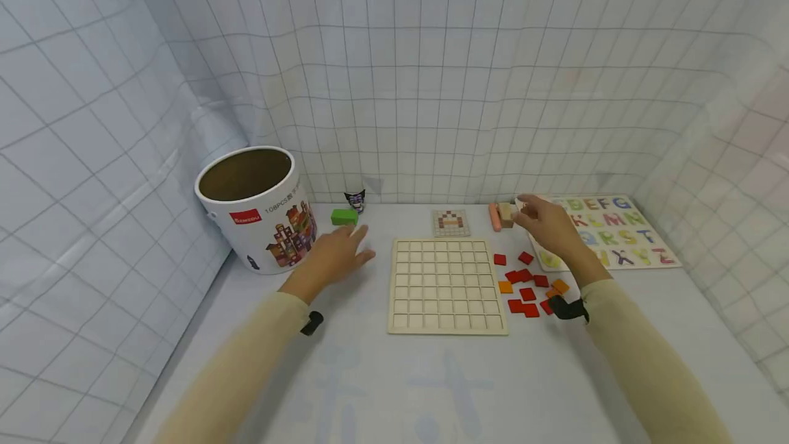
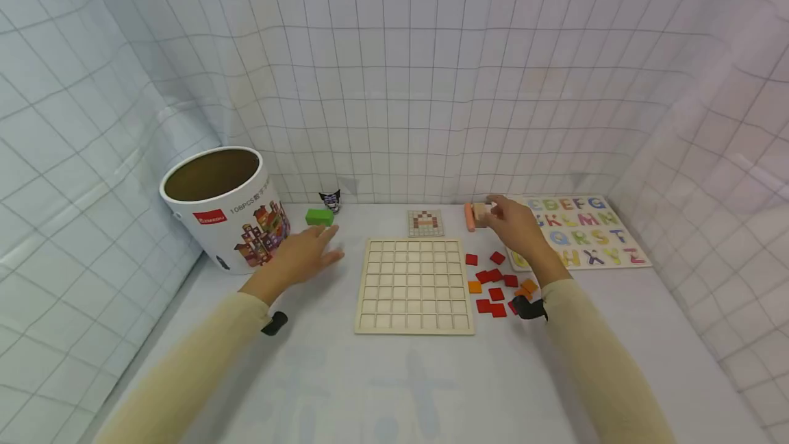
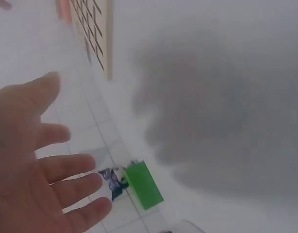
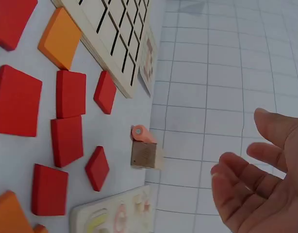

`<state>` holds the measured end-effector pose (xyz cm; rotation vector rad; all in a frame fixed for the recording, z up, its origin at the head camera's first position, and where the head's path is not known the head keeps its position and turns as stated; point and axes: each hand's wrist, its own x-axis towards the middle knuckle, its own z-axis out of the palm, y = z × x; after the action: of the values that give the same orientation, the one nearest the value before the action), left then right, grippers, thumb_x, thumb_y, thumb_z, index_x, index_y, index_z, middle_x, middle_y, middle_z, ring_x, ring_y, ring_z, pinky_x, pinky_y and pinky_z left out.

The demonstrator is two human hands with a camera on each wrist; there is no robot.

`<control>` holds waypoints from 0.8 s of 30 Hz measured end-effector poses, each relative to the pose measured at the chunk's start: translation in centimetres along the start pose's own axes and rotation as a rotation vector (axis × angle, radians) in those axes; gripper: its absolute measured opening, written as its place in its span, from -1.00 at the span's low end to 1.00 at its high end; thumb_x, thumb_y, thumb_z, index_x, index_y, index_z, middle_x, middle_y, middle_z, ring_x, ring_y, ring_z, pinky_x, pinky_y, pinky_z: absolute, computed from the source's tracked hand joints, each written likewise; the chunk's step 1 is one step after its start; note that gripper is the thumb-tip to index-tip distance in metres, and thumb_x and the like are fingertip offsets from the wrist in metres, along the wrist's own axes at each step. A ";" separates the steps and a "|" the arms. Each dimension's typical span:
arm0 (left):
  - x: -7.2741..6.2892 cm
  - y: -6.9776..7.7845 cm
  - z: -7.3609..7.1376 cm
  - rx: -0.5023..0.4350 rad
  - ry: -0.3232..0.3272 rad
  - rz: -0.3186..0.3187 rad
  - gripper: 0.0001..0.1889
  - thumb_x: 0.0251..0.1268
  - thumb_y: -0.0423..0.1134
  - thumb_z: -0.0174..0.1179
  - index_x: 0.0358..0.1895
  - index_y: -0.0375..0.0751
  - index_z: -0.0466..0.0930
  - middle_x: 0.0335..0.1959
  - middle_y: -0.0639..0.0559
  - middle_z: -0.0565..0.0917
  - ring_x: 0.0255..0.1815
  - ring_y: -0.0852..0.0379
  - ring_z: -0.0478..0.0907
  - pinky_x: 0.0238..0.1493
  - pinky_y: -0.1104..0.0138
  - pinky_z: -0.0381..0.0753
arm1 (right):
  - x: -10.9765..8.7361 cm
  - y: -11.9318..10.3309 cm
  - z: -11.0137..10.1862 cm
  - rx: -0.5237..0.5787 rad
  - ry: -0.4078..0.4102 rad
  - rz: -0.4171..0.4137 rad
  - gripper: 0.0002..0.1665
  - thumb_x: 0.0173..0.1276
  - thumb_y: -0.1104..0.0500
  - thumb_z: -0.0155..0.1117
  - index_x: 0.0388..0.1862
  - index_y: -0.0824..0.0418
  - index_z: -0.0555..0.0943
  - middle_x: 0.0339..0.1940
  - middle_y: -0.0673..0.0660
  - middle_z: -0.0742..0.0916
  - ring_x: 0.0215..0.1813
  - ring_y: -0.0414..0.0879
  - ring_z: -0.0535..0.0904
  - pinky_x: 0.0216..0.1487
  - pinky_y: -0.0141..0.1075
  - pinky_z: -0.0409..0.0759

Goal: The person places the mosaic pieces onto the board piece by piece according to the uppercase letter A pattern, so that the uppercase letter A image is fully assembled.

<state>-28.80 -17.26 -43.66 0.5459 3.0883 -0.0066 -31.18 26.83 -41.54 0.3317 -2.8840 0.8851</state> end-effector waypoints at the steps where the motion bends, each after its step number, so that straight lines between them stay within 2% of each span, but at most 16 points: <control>1: -0.5 0.3 0.3 -0.039 -0.063 0.021 -0.22 0.54 0.27 -0.01 0.62 -0.11 0.16 0.56 -0.30 0.26 0.57 -0.31 0.19 0.43 -0.20 0.29 | -0.2 0.5 0.1 0.072 -0.013 0.020 -0.26 0.58 -0.17 0.11 0.52 0.26 0.36 0.26 0.42 0.61 0.22 0.36 0.54 0.12 0.20 0.57; 4: -2.2 1.1 1.3 -0.137 -0.206 0.067 -0.23 0.49 0.25 0.09 0.61 -0.05 0.20 0.59 -0.22 0.24 0.61 -0.28 0.10 0.49 -0.18 0.20 | -0.8 2.0 0.4 0.257 -0.059 0.106 -0.34 0.56 -0.10 0.18 0.45 0.28 0.45 0.15 0.36 0.65 0.09 0.27 0.60 -0.02 0.04 0.64; 7: -3.6 1.8 2.1 -0.247 -0.266 0.083 -0.20 0.43 0.24 0.17 0.62 0.02 0.18 0.63 -0.17 0.17 0.65 -0.25 0.00 0.52 -0.18 0.14 | -1.4 3.4 0.9 0.347 -0.097 0.204 -0.37 0.56 -0.05 0.19 0.44 0.28 0.45 0.15 0.33 0.64 0.06 0.22 0.58 -0.07 -0.05 0.59; 11: -4.8 2.5 2.4 -0.333 -0.259 0.082 -0.19 0.39 0.21 0.24 0.61 0.05 0.19 0.63 -0.13 0.16 0.66 -0.22 -0.03 0.53 -0.17 0.12 | -1.8 4.2 1.9 0.352 -0.190 0.269 -0.39 0.53 0.01 0.23 0.44 0.25 0.45 0.27 0.31 0.60 0.07 0.14 0.54 -0.02 -0.15 0.55; 17: -4.8 3.7 2.3 -0.388 -0.256 0.119 -0.18 0.36 0.19 0.27 0.59 -0.01 0.24 0.63 -0.14 0.16 0.67 -0.19 -0.06 0.55 -0.15 0.09 | -1.2 3.5 3.5 0.325 -0.305 0.239 -0.39 0.46 0.02 0.30 0.42 0.17 0.48 0.34 0.28 0.56 -0.02 0.11 0.54 -0.10 -0.20 0.56; 20: -4.5 4.3 2.5 -0.379 -0.254 0.145 -0.17 0.35 0.17 0.29 0.59 -0.05 0.24 0.62 -0.18 0.17 0.66 -0.22 -0.04 0.55 -0.15 0.09 | -0.9 2.9 4.3 0.281 -0.339 0.239 -0.36 0.42 -0.01 0.34 0.42 0.14 0.50 0.34 0.25 0.56 0.03 0.09 0.54 0.00 -0.15 0.56; 24: -4.4 4.9 3.0 -0.367 -0.254 0.160 -0.12 0.23 0.14 0.41 0.57 -0.06 0.28 0.61 -0.20 0.20 0.65 -0.29 -0.03 0.54 -0.17 0.09 | -0.6 2.3 5.2 0.203 -0.371 0.223 -0.36 0.39 -0.01 0.38 0.40 0.14 0.52 0.29 0.22 0.59 0.10 0.07 0.52 0.19 -0.03 0.52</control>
<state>-22.93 -14.19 -46.62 0.7051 2.6980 0.4436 -31.30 25.89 -47.19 0.2125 -3.2222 1.2834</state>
